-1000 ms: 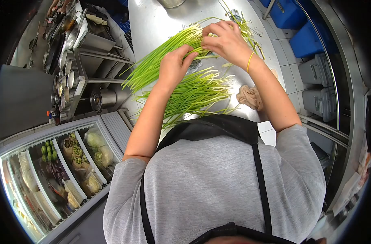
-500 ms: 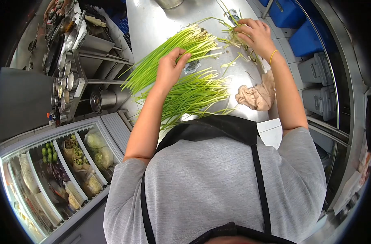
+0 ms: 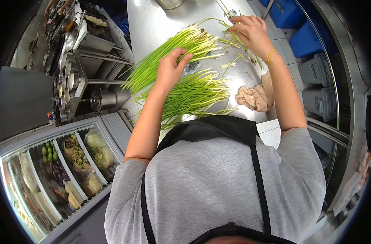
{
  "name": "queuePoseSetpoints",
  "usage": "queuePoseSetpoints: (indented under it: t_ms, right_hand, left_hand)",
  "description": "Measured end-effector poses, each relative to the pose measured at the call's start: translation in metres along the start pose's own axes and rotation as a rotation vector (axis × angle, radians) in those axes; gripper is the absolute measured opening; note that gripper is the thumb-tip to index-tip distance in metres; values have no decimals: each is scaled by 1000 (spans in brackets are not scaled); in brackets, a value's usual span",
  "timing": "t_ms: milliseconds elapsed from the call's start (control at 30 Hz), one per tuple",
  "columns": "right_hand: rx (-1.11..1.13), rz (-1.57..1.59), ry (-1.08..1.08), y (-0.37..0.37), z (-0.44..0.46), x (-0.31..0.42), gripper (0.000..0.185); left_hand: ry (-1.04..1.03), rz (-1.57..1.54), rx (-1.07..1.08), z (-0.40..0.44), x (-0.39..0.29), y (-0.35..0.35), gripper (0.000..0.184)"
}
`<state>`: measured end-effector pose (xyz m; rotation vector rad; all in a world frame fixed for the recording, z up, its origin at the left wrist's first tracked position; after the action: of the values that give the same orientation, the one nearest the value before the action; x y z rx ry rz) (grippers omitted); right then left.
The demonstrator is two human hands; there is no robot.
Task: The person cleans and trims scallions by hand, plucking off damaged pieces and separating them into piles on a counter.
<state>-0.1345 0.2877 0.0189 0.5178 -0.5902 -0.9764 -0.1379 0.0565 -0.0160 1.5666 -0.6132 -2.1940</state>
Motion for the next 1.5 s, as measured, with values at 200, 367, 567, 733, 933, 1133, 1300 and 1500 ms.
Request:
queuePoseSetpoints:
  t_ms: [200, 367, 567, 733, 933, 1133, 1300, 1500]
  right_hand:
    - [-25, 16, -82, 4, 12, 11, 12]
    - [197, -62, -218, -7, 6, -8, 11]
    - [175, -95, -103, -14, -7, -8, 7]
    - [376, -189, -219, -17, -3, -15, 14]
    - [123, -68, -134, -2, 1, -4, 16]
    - [257, -116, -126, -21, -10, -14, 22]
    - [106, 49, -183, -8, -5, -1, 26]
    - [125, 328, -100, -11, 6, 22, 21]
  left_hand:
    - [-19, 72, 18, 1, -9, 0, 25]
    - [-88, 97, 0, 2, -15, 2, 26]
    - [-126, 172, 9, 2, -23, 2, 27]
    - [-117, 188, 14, 2, -26, 2, 28]
    - [-129, 185, 10, 2, -25, 2, 27]
    - [-131, 188, 15, 3, -24, 1, 28]
    - [-98, 198, 28, 3, -24, 1, 27]
    - [-147, 215, 31, 4, -30, 0, 25]
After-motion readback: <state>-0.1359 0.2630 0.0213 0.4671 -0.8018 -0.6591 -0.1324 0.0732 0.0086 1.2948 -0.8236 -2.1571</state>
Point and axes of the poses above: each hand's wrist, its own z-axis towards the middle knuckle, its own y-axis out of the back of the hand, x = y × z, the point moved 10 cm from there along z, towards the middle knuckle, and after that the axes turned 15 degrees about -x, right-handed, at the moved point
